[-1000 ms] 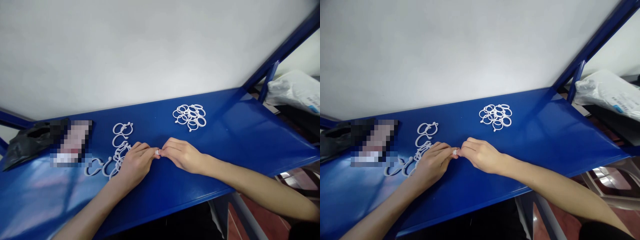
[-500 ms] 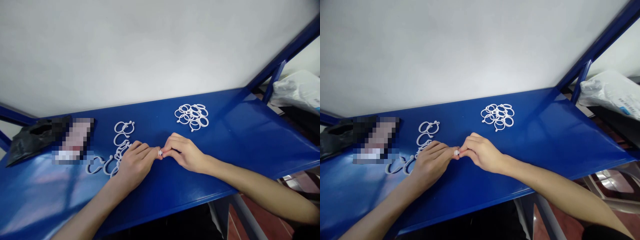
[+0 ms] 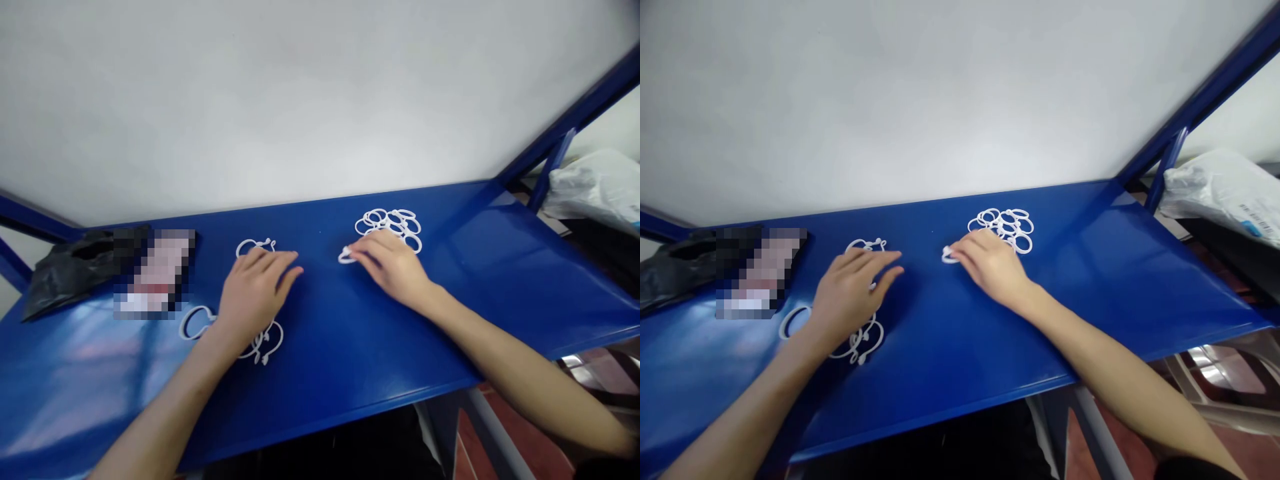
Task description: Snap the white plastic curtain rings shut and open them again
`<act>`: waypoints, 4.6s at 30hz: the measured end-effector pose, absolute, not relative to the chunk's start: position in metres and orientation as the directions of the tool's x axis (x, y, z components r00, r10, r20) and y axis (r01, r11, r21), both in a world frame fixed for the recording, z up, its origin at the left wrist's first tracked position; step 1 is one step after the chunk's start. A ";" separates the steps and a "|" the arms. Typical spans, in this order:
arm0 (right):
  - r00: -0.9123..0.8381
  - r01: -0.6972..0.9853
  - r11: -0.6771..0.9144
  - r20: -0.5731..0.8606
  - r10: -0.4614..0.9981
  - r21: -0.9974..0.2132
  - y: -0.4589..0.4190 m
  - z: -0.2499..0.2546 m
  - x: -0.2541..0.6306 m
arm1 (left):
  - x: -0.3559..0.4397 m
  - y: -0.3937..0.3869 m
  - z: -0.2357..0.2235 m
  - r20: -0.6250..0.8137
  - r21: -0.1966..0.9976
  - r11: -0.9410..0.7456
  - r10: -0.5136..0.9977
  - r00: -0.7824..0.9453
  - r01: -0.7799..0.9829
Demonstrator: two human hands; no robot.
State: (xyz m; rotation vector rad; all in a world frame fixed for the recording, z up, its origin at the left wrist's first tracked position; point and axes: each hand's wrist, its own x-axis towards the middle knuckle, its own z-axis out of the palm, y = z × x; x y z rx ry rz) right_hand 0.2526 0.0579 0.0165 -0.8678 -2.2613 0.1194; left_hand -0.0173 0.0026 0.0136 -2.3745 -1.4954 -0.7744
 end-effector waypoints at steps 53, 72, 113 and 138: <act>-0.530 0.209 0.358 0.203 0.823 -0.910 0.020 0.013 0.223 | 0.020 -0.020 0.015 0.681 0.016 -0.767 0.478 0.555 0.641; -0.615 0.153 0.819 0.595 0.517 -0.553 0.023 0.007 0.231 | 0.018 -0.024 0.017 0.463 0.541 -0.551 0.826 0.322 0.636; -0.355 0.703 0.617 0.577 0.735 -0.354 0.074 0.020 0.268 | -0.015 0.004 0.011 0.454 0.244 -0.400 0.852 0.261 0.883; -0.606 0.257 0.765 0.518 0.604 -0.591 0.034 0.008 0.232 | 0.008 -0.015 0.023 0.136 0.839 -0.224 0.969 0.208 0.496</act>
